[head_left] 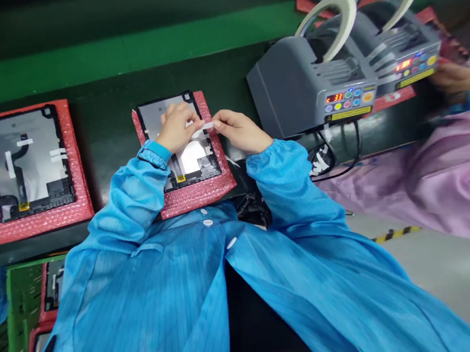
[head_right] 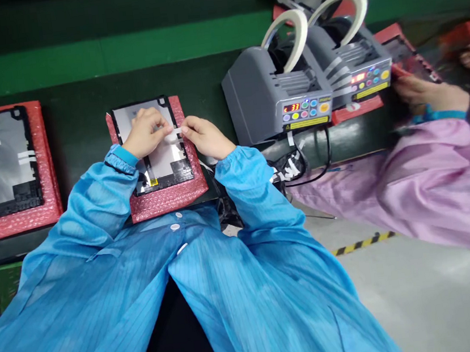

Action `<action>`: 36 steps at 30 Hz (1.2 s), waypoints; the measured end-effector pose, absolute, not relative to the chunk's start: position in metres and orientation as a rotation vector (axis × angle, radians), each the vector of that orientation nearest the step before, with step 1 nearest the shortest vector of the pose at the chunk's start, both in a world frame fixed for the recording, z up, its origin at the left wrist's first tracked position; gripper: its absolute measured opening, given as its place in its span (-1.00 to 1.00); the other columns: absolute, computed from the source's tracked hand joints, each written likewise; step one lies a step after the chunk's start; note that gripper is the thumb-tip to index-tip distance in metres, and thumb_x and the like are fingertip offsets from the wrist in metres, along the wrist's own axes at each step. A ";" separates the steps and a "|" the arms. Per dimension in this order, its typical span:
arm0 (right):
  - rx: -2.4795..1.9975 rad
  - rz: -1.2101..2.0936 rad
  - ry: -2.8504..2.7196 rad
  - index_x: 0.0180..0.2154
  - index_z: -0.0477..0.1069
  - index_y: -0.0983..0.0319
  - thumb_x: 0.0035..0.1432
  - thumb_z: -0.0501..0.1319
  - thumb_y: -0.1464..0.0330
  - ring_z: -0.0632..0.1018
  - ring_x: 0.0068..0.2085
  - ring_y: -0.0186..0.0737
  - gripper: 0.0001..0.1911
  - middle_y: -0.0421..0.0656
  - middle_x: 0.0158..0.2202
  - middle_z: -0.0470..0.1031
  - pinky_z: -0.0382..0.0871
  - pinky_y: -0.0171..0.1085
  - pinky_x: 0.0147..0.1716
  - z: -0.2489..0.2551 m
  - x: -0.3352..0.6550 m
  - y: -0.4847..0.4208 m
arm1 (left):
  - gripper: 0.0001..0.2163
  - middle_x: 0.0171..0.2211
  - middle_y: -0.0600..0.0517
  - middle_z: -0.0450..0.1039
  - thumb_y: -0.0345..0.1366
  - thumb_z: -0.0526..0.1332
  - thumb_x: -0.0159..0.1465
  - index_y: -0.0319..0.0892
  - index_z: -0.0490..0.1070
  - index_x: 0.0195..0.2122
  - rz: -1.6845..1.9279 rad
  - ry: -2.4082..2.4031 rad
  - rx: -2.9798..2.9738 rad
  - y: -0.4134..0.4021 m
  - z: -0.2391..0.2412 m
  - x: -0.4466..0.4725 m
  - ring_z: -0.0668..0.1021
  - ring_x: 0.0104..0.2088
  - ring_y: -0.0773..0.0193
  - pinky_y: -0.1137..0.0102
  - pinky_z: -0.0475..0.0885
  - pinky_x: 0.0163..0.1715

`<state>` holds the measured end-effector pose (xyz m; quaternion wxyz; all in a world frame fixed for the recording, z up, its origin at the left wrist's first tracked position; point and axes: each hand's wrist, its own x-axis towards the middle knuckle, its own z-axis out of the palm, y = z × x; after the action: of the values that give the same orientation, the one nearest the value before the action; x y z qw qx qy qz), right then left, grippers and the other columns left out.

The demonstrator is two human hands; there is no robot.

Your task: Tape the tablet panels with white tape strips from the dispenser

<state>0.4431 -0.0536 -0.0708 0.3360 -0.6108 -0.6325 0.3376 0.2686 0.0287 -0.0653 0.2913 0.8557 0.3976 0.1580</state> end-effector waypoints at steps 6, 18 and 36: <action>-1.816 0.808 -1.509 -0.37 0.43 0.25 0.17 0.20 0.04 0.43 -0.29 -0.20 -0.61 -0.15 -0.41 0.44 0.32 -0.19 -0.18 -0.076 0.451 -0.050 | -0.86 -0.11 -0.06 0.46 -0.26 0.18 0.34 -0.19 0.49 -0.27 0.279 1.144 2.222 0.031 -0.069 0.268 0.38 0.09 0.01 0.07 0.17 0.16; -1.932 0.457 -1.698 -0.38 0.38 0.20 0.23 0.15 0.27 0.35 0.06 0.06 -0.82 0.01 -0.14 0.41 0.12 0.21 0.17 -0.119 0.443 -0.027 | -0.77 -0.06 -0.18 0.45 -0.18 0.17 0.34 -0.21 0.50 -0.34 0.209 1.304 2.258 0.022 -0.075 0.284 0.30 0.18 -0.17 0.01 0.12 0.20; -2.008 0.475 -1.707 -0.35 0.43 0.23 0.23 0.14 0.26 0.33 0.09 0.14 -0.81 0.05 -0.10 0.39 0.14 0.27 0.16 -0.119 0.438 -0.029 | -0.78 -0.07 -0.22 0.46 -0.17 0.18 0.33 -0.21 0.49 -0.31 0.294 1.262 2.308 0.017 -0.082 0.282 0.29 0.17 -0.21 -0.02 0.09 0.19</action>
<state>0.4377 -0.0288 -0.1189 0.2297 -0.7297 -0.6205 0.1725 0.2817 0.0171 -0.0820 0.2448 0.8455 0.4623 0.1076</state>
